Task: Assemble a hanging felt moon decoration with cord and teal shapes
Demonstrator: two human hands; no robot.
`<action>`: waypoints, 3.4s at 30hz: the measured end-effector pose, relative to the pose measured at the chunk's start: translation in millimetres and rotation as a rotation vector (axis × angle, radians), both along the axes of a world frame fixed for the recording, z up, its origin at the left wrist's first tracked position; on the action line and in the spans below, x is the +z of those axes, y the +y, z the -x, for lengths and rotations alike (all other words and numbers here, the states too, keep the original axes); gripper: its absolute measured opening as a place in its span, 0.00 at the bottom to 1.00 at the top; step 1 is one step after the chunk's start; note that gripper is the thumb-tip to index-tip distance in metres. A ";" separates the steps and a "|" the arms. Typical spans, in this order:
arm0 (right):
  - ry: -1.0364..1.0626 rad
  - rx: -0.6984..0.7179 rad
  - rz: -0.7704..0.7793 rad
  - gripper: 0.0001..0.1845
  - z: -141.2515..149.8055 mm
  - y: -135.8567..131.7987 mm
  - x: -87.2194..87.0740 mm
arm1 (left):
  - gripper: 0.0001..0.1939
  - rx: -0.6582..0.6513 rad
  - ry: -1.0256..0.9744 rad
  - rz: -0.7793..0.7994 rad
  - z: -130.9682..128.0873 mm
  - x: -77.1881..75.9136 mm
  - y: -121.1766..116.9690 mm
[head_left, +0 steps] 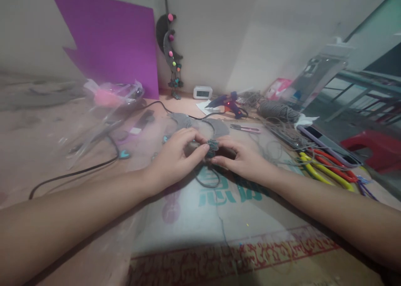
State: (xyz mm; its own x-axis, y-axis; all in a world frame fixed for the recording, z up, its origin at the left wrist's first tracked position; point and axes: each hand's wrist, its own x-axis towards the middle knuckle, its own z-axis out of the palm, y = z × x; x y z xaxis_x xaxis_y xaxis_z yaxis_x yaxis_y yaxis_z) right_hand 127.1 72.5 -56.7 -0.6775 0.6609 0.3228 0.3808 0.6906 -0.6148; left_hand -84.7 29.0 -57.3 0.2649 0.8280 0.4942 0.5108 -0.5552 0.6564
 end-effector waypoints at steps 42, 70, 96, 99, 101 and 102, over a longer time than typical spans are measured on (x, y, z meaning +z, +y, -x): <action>0.153 -0.011 -0.038 0.05 -1.0 -4.4 2.6 | 0.08 -0.028 0.158 -0.113 0.9 -4.1 1.9; 0.140 -0.063 -0.201 0.05 -0.8 -8.2 2.3 | 0.10 -0.019 0.150 -0.280 2.2 -4.5 -1.7; 0.155 -0.034 -0.194 0.06 -0.5 -10.3 1.4 | 0.03 -0.021 0.078 -0.304 3.6 -6.4 -0.2; 0.161 -0.025 -0.207 0.06 -0.4 -10.1 0.3 | 0.03 -0.016 0.079 -0.300 3.4 -6.6 -0.6; 0.168 -0.035 -0.205 0.06 -0.1 -10.4 0.7 | 0.06 0.019 0.087 -0.268 2.7 -6.0 -1.7; 0.172 -0.040 -0.204 0.07 0.0 -10.6 1.3 | 0.08 0.029 0.093 -0.250 2.3 -5.5 -2.4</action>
State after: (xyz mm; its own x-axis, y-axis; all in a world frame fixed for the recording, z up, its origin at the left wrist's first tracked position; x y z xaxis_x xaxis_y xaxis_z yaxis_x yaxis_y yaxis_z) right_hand 127.1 61.9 -55.5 -0.5757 0.5954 0.5604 0.3123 0.7935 -0.5223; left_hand -87.0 26.7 -62.8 0.2966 0.6915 0.6587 0.5807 -0.6782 0.4504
